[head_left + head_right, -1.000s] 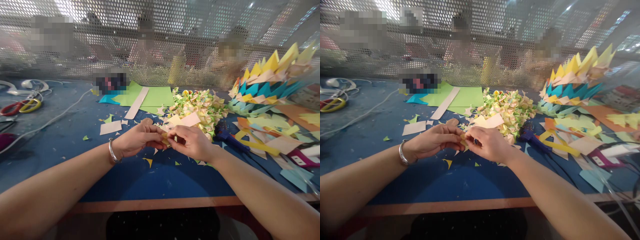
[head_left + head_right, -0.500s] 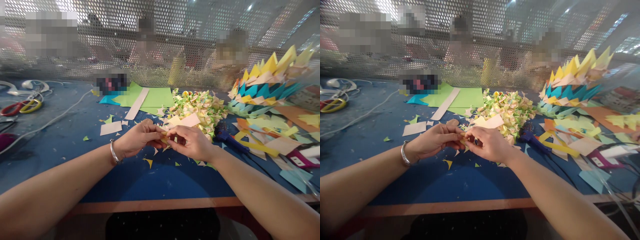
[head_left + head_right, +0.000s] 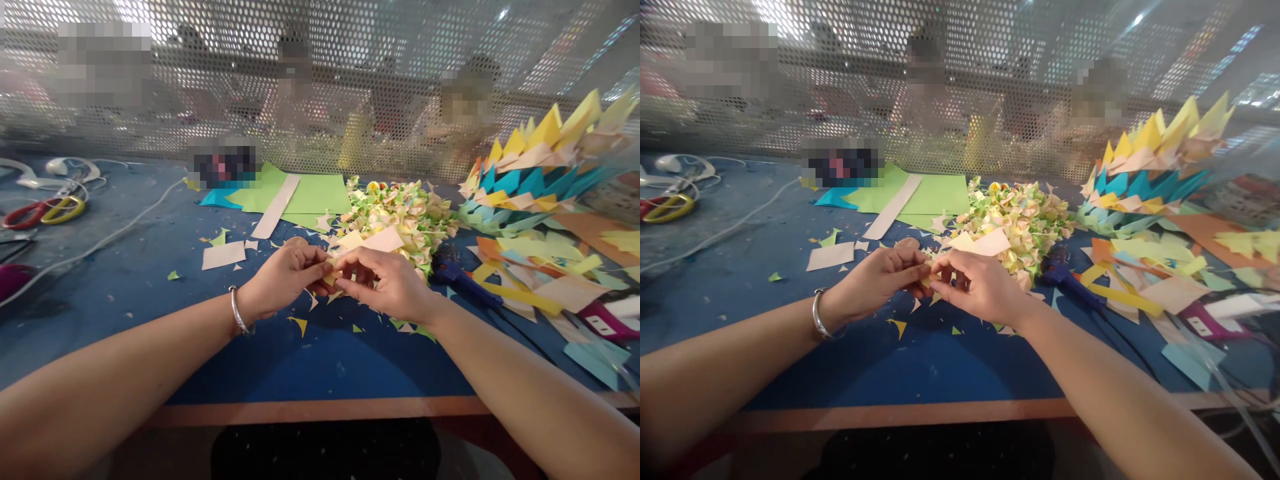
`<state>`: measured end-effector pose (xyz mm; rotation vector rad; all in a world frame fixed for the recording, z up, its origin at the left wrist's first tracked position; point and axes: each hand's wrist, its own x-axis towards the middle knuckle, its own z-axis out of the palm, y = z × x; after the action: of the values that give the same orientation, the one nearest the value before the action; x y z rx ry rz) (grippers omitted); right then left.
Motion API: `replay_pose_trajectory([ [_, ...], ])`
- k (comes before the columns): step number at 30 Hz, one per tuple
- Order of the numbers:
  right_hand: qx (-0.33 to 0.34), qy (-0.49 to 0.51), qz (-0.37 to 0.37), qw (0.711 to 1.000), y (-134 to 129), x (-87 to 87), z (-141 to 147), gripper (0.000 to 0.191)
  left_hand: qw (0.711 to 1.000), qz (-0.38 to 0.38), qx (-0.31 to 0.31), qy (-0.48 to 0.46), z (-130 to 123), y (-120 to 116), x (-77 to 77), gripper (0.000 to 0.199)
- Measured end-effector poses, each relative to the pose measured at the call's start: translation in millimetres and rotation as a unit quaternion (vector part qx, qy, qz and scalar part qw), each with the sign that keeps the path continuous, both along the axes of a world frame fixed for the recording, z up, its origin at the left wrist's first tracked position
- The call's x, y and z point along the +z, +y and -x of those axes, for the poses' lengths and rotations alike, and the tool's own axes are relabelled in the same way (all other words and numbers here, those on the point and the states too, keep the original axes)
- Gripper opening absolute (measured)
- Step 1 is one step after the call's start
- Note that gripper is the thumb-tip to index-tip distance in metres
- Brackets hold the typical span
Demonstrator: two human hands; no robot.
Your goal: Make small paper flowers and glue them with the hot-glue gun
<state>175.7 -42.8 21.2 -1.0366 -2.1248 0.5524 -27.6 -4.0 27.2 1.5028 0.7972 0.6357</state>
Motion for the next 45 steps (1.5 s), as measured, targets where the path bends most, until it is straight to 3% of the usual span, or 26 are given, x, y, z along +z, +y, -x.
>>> replay_pose_trajectory([
  [13,-0.023,0.023,0.031,0.999,-0.4,-0.4,2.2,0.018,0.999,-0.036,0.031,-0.022,-5.1,-2.2,-3.5,0.013],
  [20,-0.045,0.024,0.027,0.998,1.5,-3.5,1.3,0.015,0.998,0.026,0.022,-0.057,-5.3,-5.4,-2.0,0.014],
  [27,-0.062,0.050,0.078,0.994,2.9,-5.2,-0.9,0.031,0.997,0.048,-0.009,-0.063,-5.6,-5.0,-5.6,0.014],
  [39,-0.045,0.050,0.092,0.993,3.0,-1.6,-2.1,0.030,0.997,-0.006,-0.044,-0.068,-6.4,-8.2,-12.1,0.003],
  [45,-0.029,0.039,0.085,0.995,-0.2,1.7,2.1,0.023,0.998,0.010,-0.013,-0.052,-7.8,-8.9,-6.5,0.008],
])
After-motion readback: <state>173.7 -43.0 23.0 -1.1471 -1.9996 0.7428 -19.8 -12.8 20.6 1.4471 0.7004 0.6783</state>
